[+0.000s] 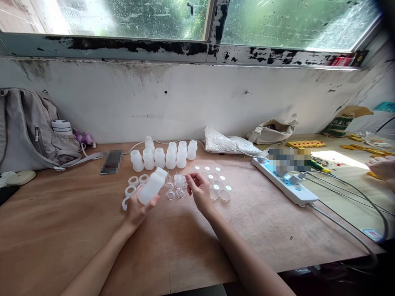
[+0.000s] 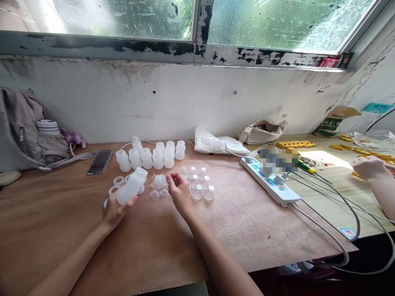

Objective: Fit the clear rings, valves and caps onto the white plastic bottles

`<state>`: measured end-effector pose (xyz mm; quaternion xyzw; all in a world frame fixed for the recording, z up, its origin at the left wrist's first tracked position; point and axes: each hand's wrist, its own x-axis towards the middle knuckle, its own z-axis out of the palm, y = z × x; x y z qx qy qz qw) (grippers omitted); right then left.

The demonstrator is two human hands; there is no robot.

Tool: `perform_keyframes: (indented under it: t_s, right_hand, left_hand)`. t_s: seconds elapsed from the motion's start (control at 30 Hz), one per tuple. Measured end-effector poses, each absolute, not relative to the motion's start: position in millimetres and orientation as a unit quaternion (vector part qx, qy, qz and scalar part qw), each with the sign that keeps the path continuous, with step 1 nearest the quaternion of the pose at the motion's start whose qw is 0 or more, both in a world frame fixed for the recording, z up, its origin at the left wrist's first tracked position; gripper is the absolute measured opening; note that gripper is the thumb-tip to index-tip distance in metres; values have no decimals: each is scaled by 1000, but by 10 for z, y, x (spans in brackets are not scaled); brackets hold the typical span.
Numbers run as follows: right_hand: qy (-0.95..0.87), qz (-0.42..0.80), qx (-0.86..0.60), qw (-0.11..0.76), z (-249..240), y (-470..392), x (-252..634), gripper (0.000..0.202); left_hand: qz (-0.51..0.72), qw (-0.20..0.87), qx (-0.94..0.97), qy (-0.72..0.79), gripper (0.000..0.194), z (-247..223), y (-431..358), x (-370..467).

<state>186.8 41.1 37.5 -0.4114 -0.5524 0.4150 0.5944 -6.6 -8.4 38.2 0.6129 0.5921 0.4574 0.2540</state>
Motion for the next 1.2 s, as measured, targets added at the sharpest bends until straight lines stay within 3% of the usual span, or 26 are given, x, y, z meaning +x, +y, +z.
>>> perform_keyframes:
  t_s: [0.23, 0.47, 0.77, 1.03, 1.13, 1.2]
  right_hand:
    - [-755, 277, -372, 465, 315, 252, 1737, 17]
    - [-831, 246, -309, 391, 238, 131, 1637, 9]
    - [-693, 274, -372, 553, 233, 142, 1628, 30]
    - [-696, 237, -410, 540, 152, 206, 1677, 10]
    - [-677, 204, -426, 564, 190, 269, 1706, 9]
    - [-658, 161, -446, 584, 279, 347, 1726, 10]
  left_hand:
    - [522, 272, 550, 592, 40, 320, -12, -49]
    - [519, 217, 577, 592, 49, 263, 0, -23]
    - [464, 256, 656, 538, 38, 349, -124, -11]
    - [492, 80, 693, 521, 45, 188, -33, -33]
    - [533, 76, 656, 529, 58, 165, -5, -37]
    - [552, 80, 642, 526, 53, 171, 1, -50]
